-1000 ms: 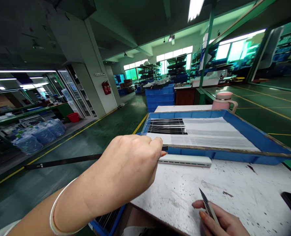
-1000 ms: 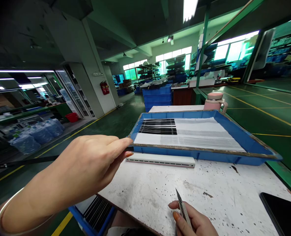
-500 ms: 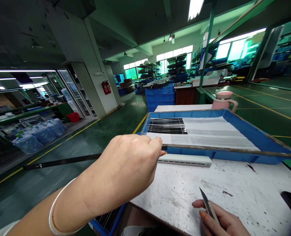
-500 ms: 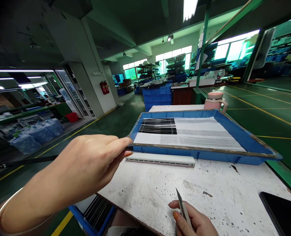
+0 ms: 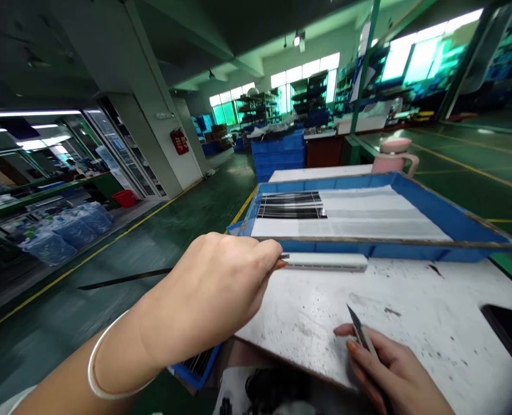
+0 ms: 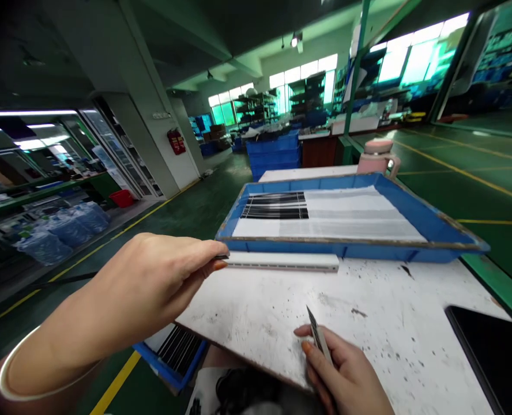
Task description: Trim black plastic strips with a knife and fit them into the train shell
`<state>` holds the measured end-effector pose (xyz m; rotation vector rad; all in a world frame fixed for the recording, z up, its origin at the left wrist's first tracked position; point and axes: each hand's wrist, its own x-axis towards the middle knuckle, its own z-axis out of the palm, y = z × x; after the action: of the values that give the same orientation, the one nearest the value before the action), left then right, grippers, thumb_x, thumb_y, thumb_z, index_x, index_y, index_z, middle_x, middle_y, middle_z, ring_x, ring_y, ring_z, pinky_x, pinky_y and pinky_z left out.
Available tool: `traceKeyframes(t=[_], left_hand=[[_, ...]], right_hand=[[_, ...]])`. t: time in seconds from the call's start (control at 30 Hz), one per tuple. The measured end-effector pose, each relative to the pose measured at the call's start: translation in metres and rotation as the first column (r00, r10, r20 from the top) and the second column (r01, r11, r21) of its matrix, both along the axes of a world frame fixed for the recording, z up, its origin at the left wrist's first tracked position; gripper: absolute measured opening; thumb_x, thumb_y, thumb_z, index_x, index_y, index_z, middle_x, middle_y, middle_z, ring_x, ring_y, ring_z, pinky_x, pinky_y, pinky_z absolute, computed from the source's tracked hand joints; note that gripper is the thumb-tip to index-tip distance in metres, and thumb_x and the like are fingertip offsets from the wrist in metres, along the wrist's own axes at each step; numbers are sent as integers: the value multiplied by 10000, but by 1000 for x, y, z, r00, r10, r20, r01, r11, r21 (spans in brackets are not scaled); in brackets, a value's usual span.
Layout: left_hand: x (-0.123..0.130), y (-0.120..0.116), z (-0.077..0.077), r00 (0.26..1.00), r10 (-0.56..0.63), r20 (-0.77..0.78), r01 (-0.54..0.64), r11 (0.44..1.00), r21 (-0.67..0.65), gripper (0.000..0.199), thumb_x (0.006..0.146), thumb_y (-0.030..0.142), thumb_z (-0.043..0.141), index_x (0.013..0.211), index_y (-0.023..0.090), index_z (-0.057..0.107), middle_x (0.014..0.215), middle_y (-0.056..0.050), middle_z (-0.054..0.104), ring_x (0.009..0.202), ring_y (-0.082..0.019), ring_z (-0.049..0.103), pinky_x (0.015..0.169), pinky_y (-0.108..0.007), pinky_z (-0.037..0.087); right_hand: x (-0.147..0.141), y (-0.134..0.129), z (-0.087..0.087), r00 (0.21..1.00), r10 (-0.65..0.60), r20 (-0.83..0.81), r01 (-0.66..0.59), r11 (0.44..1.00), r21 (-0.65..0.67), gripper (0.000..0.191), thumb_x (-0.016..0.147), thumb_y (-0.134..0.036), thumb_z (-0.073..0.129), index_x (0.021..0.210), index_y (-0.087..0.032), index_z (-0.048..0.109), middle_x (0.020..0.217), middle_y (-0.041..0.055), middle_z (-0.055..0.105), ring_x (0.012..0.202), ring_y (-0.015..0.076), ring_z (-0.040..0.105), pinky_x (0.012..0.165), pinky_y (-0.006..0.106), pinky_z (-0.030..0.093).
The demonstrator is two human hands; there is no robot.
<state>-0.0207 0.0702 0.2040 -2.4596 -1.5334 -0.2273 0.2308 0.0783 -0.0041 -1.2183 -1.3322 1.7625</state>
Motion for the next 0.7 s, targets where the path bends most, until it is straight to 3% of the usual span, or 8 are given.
traceKeyframes(t=[0.07,0.13,0.2,0.3,0.4,0.47,0.6,0.7], left_hand=[[-2,-4,-18,994,-38,100,54,985,-164,272,1013,233,441,924,189,694,669,-4,642,575,-150,588,552,-288,305],[-2,-10,-44,973,-35,230,125,913,-388,298,1027,255,435,891,192,692,665,-3,638,586,-136,585,571,-265,329],[1,-18,-76,931,46,361,190,785,-590,321,1035,283,429,887,192,699,691,-10,649,618,-135,589,588,-247,349],[12,-30,-123,817,255,517,293,589,-753,390,1044,359,403,907,182,722,760,-33,672,675,-147,583,616,-242,366],[25,-40,-160,626,505,594,379,468,-798,429,1032,413,411,899,173,741,782,-39,661,686,-148,537,635,-248,359],[34,-44,-177,459,667,586,430,410,-804,429,1001,463,467,878,164,748,733,-28,610,649,-138,475,614,-252,330],[46,-50,-200,124,910,395,569,261,-780,436,878,560,648,874,134,746,573,51,328,530,-89,233,517,-253,175],[49,-51,-211,-7,975,221,670,169,-723,417,817,528,739,852,113,729,586,75,247,523,-68,169,498,-248,118]], right_hand=[[4,-6,5,999,-13,40,10,996,88,642,928,-720,560,1181,-132,588,550,-58,423,476,116,375,497,253,244],[7,-14,10,998,-20,61,17,999,38,610,915,-702,595,1185,-155,612,599,-39,470,495,126,406,491,254,258],[10,-24,15,990,29,140,-33,999,30,545,946,-669,565,1191,-187,625,603,-38,474,499,137,418,477,257,262],[14,-40,19,944,211,253,-244,964,109,380,1030,-555,476,1144,-236,649,699,-7,577,623,177,552,574,266,411],[16,-52,20,915,292,278,-335,934,123,338,1074,-477,380,1074,-262,641,903,34,666,809,214,641,729,284,498],[17,-57,17,905,286,315,-335,935,116,369,1081,-462,332,992,-255,624,910,51,672,775,215,649,685,288,511],[17,-59,10,873,245,421,-339,927,163,364,1083,-434,314,916,-252,582,835,30,664,682,183,642,595,277,493],[14,-56,5,852,197,486,-342,911,230,333,1085,-398,347,903,-257,586,803,-1,667,660,161,643,546,266,465]])
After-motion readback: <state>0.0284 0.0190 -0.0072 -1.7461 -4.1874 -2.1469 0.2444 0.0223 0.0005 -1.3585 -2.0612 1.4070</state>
